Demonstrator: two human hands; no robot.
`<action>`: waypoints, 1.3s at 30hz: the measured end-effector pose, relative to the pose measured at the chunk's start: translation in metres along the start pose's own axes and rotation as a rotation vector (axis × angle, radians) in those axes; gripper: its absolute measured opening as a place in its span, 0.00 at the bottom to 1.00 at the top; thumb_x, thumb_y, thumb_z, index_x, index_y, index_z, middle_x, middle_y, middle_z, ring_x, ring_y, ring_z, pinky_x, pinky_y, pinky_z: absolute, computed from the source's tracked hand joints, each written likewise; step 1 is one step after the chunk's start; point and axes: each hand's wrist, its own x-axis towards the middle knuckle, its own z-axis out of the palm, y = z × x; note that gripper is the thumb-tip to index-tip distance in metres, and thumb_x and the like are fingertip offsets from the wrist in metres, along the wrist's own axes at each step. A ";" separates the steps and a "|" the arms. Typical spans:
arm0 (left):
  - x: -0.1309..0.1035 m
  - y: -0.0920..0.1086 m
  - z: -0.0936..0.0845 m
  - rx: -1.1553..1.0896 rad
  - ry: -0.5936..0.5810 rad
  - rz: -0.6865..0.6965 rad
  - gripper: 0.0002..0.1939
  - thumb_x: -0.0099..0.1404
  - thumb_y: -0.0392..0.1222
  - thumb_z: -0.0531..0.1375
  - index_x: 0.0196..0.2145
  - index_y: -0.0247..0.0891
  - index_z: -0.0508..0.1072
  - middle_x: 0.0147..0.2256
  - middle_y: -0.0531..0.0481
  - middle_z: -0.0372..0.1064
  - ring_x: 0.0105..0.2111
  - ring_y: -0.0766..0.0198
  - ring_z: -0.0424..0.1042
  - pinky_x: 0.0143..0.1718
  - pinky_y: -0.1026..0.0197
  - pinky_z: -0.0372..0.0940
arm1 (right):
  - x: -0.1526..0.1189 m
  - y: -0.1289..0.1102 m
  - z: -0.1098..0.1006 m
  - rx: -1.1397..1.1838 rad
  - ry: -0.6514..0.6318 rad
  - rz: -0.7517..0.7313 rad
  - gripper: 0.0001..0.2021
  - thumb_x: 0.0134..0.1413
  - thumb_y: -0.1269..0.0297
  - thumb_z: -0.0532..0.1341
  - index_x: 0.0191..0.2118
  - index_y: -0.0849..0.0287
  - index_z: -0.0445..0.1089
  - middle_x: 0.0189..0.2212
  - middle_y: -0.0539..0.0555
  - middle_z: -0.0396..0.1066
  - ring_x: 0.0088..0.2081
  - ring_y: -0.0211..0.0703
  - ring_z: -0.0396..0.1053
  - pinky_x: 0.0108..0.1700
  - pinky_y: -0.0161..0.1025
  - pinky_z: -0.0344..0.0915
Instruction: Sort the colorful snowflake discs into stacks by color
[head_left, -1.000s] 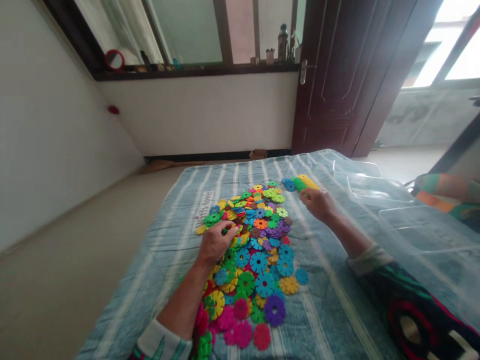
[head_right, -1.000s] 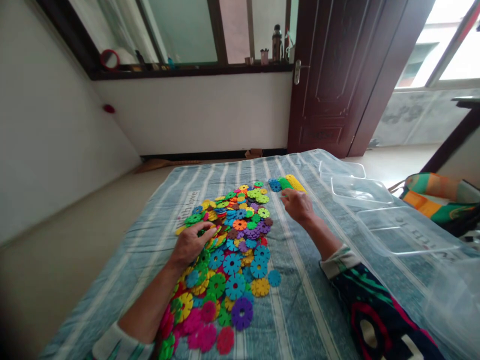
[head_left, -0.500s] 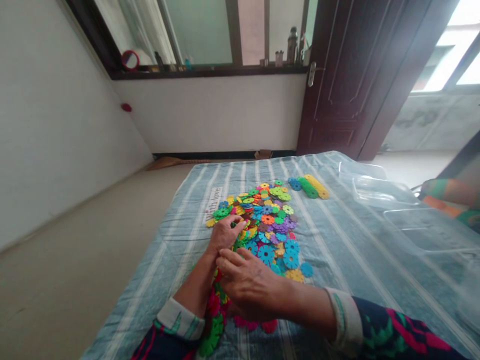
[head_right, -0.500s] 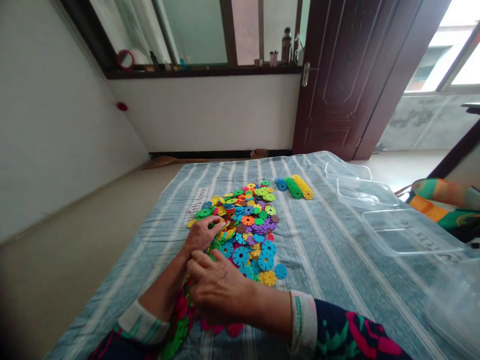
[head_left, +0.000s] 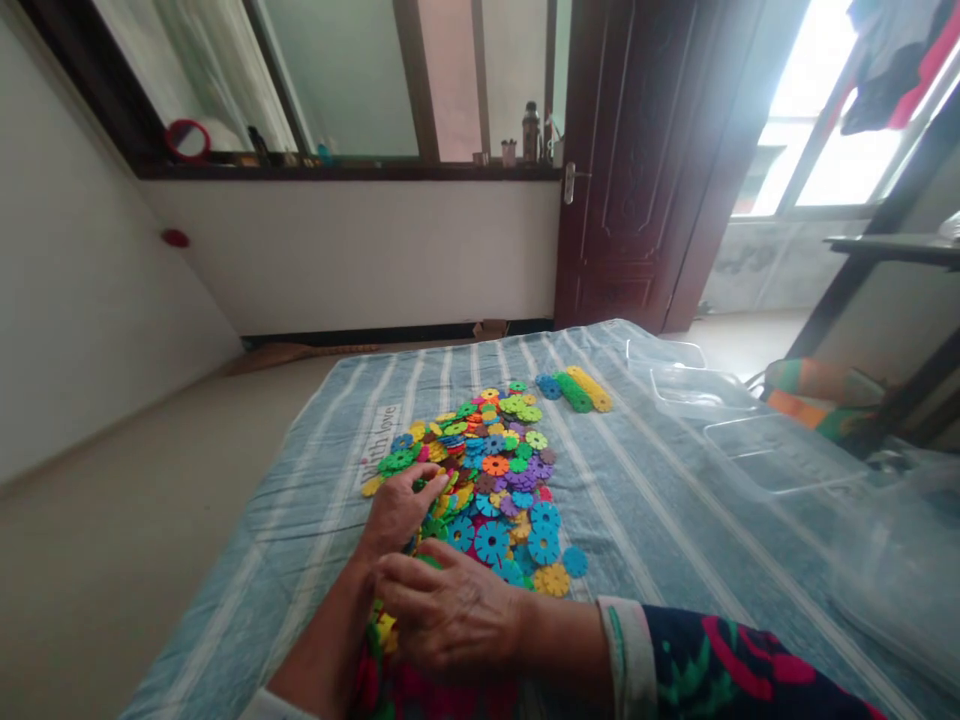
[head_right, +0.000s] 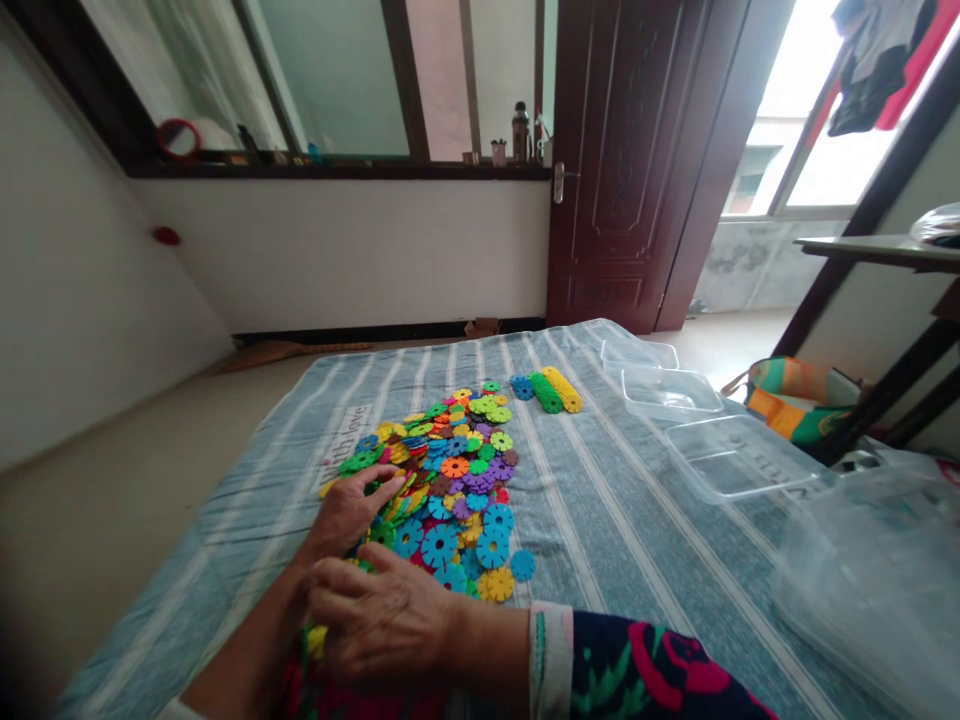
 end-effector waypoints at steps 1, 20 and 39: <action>0.000 0.000 0.000 0.001 0.001 -0.003 0.22 0.54 0.58 0.54 0.34 0.39 0.76 0.33 0.50 0.77 0.34 0.59 0.74 0.42 0.61 0.66 | 0.000 0.003 0.002 -0.002 0.007 -0.012 0.11 0.60 0.67 0.54 0.26 0.60 0.66 0.44 0.57 0.64 0.51 0.46 0.57 0.43 0.43 0.61; 0.001 0.000 0.000 0.040 0.015 -0.014 0.21 0.52 0.59 0.55 0.33 0.41 0.77 0.33 0.51 0.77 0.35 0.57 0.75 0.40 0.61 0.67 | -0.138 0.185 -0.085 0.391 0.514 1.312 0.12 0.50 0.62 0.55 0.23 0.63 0.69 0.16 0.47 0.63 0.20 0.33 0.60 0.25 0.31 0.58; 0.004 -0.002 0.001 0.068 0.037 -0.019 0.22 0.51 0.60 0.56 0.32 0.42 0.77 0.34 0.51 0.78 0.36 0.56 0.75 0.40 0.61 0.68 | -0.201 0.239 -0.070 0.146 0.315 1.674 0.13 0.45 0.65 0.60 0.38 0.63 0.74 0.21 0.51 0.71 0.24 0.37 0.68 0.30 0.33 0.62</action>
